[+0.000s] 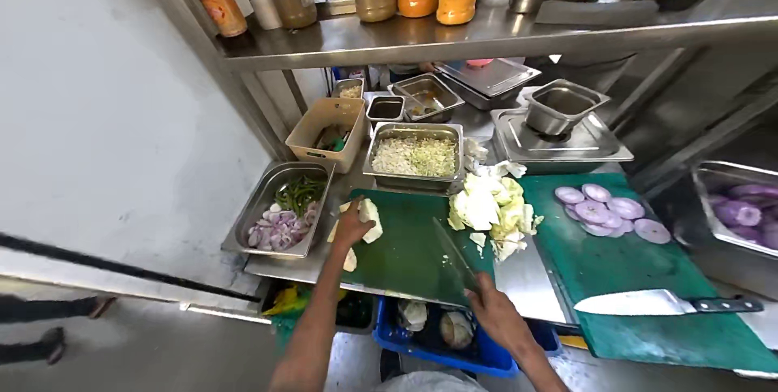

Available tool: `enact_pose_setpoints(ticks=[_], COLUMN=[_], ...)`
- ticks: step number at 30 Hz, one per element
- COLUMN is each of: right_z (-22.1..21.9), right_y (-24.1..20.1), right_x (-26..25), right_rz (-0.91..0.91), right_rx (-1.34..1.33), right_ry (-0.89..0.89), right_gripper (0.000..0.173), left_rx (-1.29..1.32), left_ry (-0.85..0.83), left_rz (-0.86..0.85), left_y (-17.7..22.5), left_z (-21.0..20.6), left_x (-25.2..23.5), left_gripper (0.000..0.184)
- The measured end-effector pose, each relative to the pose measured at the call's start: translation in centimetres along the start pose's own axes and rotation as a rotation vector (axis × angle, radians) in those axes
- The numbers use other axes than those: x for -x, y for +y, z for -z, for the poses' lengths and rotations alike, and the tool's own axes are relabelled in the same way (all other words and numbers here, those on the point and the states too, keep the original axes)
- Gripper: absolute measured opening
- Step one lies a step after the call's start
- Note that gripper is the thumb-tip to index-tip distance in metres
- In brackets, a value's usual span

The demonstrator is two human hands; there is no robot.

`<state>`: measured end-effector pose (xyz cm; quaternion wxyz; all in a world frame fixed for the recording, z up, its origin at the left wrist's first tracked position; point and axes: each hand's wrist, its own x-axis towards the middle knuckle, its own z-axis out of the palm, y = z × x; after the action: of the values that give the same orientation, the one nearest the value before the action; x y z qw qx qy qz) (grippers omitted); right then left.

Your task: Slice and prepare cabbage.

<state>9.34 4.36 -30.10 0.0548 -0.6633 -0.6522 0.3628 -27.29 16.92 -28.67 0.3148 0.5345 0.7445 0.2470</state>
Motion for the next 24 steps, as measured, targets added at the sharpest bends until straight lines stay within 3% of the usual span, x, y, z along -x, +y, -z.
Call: enact_pose_setpoints(ticks=[4,7,10,14,17,19,24], right_z=[0.7,2.7,5.3,4.6,3.2,2.6,2.3], right_y=[0.0,0.8,1.8,4.0,6.3,8.1,11.8], right_x=[0.4,0.4,1.7,3.7,5.6,7.3,11.3], right_rz=[-0.07,-0.189,-0.213,-0.22,-0.253,-0.264,-0.303], right_rx=[0.159,0.153,0.039,-0.132,-0.265,-0.327,-0.404], right_ry=[-0.131,-0.029,0.067,0.252,0.394,0.447,0.541], right_gripper=[0.046,0.042,0.038,0.033,0.032,0.033,0.037], left_rx=[-0.302,-0.477,-0.386,-0.048,0.014,-0.031,-0.116], left_ry=[0.09,0.202,0.156,-0.09,-0.137,-0.116,-0.07], left_rz=[0.025,-0.034,-0.183,-0.241,-0.155,-0.118,-0.103], left_y=[3.1,3.8,7.5,14.8,18.1,19.6,22.8], left_z=[-0.3,-2.0,-5.0,-12.4,-18.3,-20.9,-22.1], left_x=[0.6,0.7,1.5,1.3,0.0,0.0,0.8], left_gripper=[0.077,0.062,0.045,0.054,0.086,0.098,0.08])
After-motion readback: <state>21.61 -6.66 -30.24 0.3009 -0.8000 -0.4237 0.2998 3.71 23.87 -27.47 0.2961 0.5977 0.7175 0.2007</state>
